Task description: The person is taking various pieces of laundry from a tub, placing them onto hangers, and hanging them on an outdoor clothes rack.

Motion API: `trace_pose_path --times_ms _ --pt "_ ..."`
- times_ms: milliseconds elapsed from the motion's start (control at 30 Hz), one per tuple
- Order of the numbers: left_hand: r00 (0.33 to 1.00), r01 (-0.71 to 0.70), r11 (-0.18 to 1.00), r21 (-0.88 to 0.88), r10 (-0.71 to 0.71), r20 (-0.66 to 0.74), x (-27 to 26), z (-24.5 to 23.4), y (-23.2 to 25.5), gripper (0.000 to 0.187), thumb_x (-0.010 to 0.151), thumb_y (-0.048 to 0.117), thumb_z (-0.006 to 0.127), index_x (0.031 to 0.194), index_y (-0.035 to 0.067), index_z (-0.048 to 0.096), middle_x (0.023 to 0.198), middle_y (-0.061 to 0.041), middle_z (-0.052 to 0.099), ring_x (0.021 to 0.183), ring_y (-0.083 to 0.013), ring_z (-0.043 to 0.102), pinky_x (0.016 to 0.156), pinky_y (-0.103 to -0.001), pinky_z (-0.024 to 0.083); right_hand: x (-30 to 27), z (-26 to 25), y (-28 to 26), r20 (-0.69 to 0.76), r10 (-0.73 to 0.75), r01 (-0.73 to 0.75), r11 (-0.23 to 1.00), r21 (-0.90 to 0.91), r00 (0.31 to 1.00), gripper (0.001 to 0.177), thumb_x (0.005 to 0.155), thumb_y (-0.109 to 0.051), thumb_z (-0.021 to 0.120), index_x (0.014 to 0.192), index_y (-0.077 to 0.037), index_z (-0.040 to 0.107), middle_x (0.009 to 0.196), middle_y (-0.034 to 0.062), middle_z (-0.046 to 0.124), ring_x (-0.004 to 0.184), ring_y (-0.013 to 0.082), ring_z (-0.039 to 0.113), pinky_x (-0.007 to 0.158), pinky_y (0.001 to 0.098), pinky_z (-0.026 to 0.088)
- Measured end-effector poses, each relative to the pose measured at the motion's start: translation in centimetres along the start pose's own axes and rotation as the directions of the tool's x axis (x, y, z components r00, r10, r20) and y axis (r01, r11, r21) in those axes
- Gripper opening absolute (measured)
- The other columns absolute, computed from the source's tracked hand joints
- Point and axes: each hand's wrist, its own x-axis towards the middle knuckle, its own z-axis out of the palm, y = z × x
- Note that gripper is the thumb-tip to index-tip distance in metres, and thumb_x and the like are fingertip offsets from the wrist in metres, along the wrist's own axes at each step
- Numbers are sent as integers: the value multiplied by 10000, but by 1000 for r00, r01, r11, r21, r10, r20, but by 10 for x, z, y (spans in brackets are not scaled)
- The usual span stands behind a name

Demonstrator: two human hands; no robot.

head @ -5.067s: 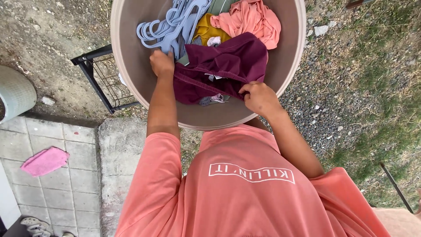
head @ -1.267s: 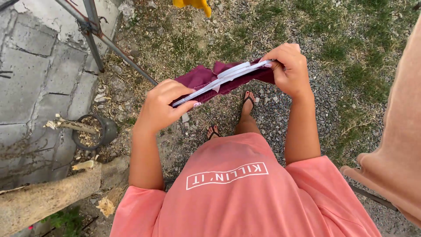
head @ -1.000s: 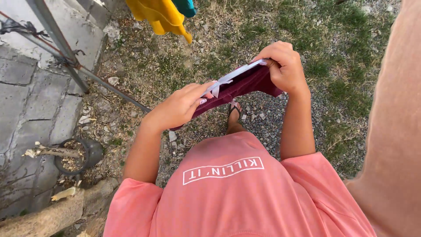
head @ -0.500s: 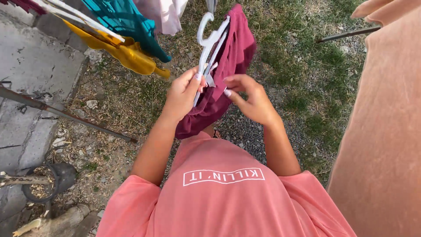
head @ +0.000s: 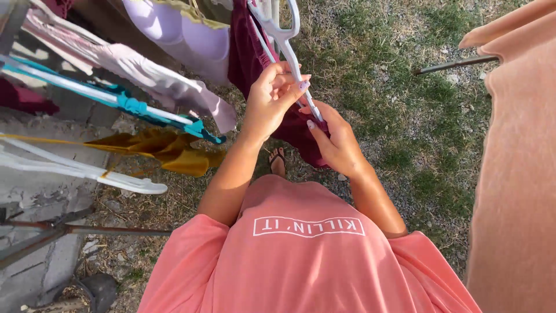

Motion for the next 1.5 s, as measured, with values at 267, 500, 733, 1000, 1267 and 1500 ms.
trace_pose_path --times_ms 267,500,733,1000,1267,1500 --pt "690 -29 873 487 370 -622 104 -63 -3 430 935 207 600 1309 191 388 1221 -78 483 1155 -230 523 988 -383 439 82 -35 3 173 50 -29 992 -121 984 273 904 18 446 1156 -20 543 1297 112 544 1189 239 524 1018 347 374" --pt "449 -5 933 359 322 -834 188 -113 -50 848 843 74 595 1486 175 52 1548 -203 190 1147 -270 415 952 -378 374 148 -55 20 309 36 11 989 -150 951 282 915 -1 450 1179 -31 544 1220 95 575 1109 228 553 976 339 392" --pt "387 100 878 467 398 -831 162 -103 -31 570 944 -30 427 1443 125 198 1031 -21 718 701 -136 626 835 -298 541 226 -67 49 477 -60 113 990 -83 877 234 914 -7 451 1120 -51 552 1268 104 559 1194 245 518 1012 346 354" --pt "187 306 864 401 358 -915 132 -84 9 656 836 -111 453 1425 118 277 909 4 722 920 -153 622 828 -295 444 302 -35 51 591 -302 330 942 64 748 256 906 21 439 1141 -35 523 1308 144 527 1241 301 472 1054 423 325" --pt "349 402 819 410 277 -895 145 -65 17 779 840 -100 437 1469 188 77 1184 -15 685 447 -69 352 448 -201 400 332 14 57 541 -400 409 906 112 739 336 878 23 388 1186 -32 511 1303 134 514 1226 312 457 1032 426 341" --pt "367 339 855 393 264 -892 158 -58 20 765 800 -103 351 1498 86 100 1311 -226 494 1298 -473 335 1034 -596 291 330 53 73 543 -354 294 935 198 761 304 941 27 370 1230 1 460 1283 212 451 1220 404 448 1023 526 345"
